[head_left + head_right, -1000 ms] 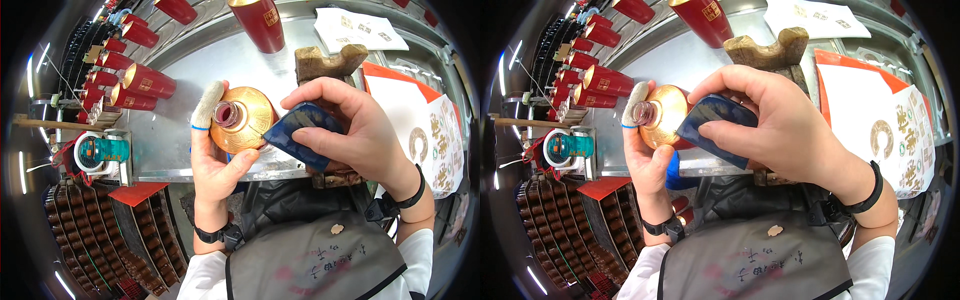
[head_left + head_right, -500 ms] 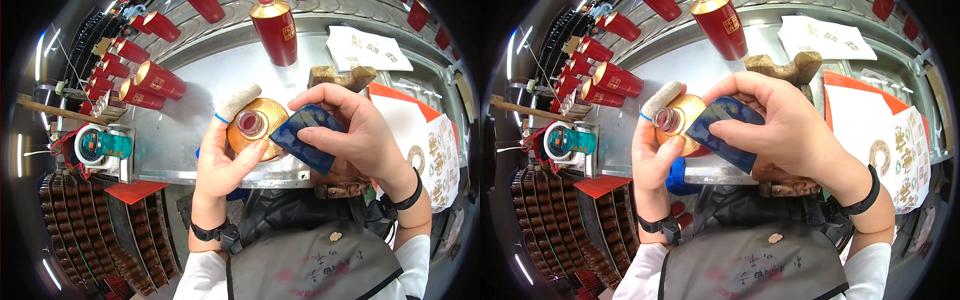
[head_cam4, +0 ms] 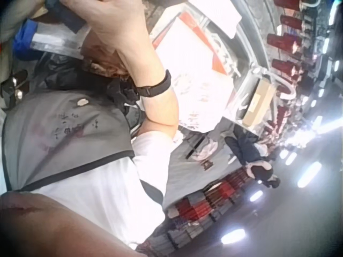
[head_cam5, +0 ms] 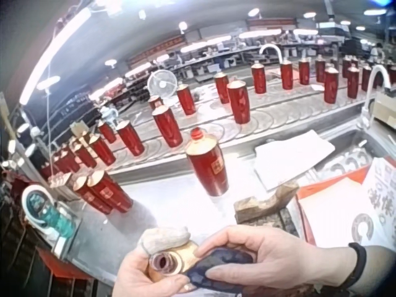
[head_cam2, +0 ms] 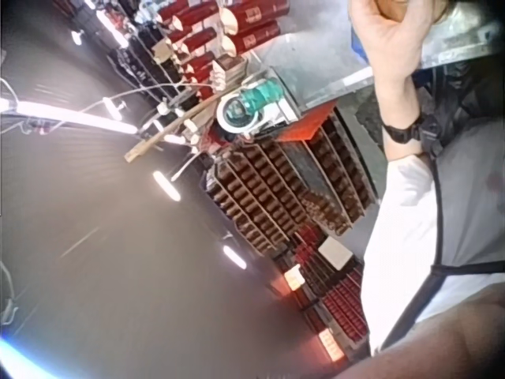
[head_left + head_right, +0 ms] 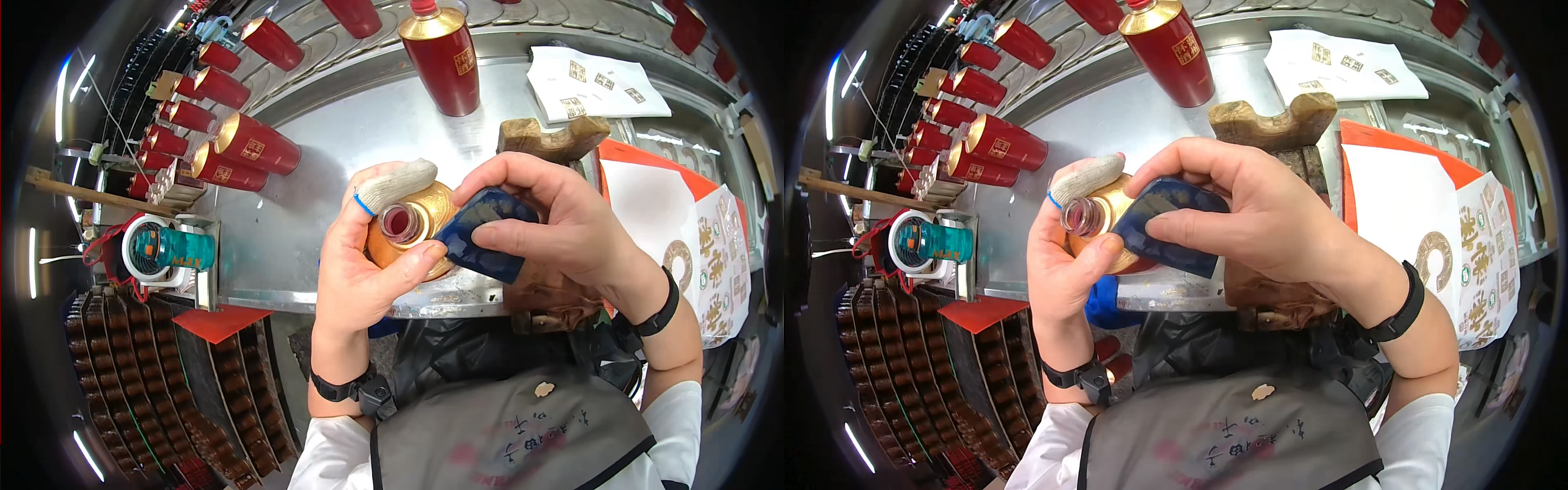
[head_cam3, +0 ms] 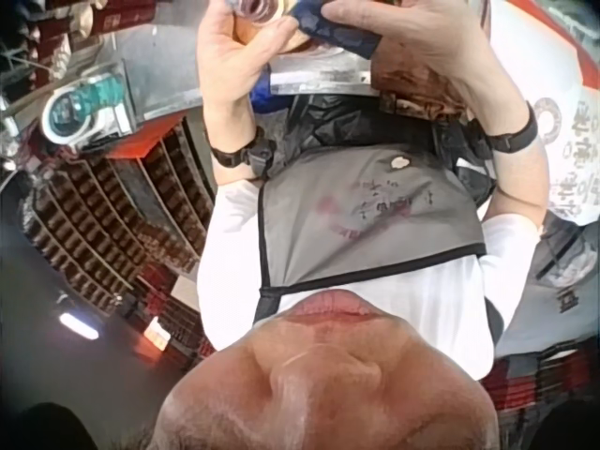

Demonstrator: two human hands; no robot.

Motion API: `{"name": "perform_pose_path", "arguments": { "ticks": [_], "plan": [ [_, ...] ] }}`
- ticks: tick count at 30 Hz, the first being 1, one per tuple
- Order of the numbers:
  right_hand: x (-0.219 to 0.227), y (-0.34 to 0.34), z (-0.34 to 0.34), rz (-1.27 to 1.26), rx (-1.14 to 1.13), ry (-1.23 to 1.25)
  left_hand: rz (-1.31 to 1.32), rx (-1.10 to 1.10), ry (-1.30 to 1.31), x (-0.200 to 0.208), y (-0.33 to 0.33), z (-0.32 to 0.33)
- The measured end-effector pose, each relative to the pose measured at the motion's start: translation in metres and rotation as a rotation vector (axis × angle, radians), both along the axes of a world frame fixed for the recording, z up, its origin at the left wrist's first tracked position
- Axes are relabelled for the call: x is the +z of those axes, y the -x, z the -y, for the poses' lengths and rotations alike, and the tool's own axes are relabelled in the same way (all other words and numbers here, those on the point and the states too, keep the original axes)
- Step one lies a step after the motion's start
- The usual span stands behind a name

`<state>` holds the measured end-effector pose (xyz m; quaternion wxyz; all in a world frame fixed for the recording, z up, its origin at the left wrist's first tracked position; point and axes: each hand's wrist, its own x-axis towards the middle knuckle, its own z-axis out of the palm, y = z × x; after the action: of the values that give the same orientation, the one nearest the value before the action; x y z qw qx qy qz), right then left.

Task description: The worker applies decorative gold labels and small informational stickers to red liquor bottles on a production line.

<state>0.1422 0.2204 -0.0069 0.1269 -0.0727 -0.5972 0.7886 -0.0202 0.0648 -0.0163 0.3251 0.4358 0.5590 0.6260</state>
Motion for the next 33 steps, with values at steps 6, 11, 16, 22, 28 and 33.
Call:
{"name": "perform_pose_path", "arguments": {
  "ticks": [6,11,16,22,28,33],
  "plan": [
    [-0.003,0.000,-0.003,-0.031,0.059,0.062,0.019,0.004,-0.031,0.000,-0.001,0.000],
    [-0.004,0.001,-0.005,-0.026,0.063,0.084,0.049,-0.002,-0.013,0.001,0.000,-0.002],
    [-0.007,0.001,-0.006,-0.048,0.052,0.032,0.014,-0.020,-0.011,0.002,0.003,-0.002],
    [-0.006,0.000,-0.005,-0.040,0.031,0.080,0.001,-0.010,-0.007,0.001,0.001,0.000],
    [0.001,-0.010,-0.007,0.050,-0.112,0.082,0.108,0.042,-0.053,-0.002,-0.008,0.008],
    [0.001,-0.014,-0.001,0.046,-0.102,0.036,0.046,0.091,-0.047,-0.006,-0.017,0.013]
  ]
}}
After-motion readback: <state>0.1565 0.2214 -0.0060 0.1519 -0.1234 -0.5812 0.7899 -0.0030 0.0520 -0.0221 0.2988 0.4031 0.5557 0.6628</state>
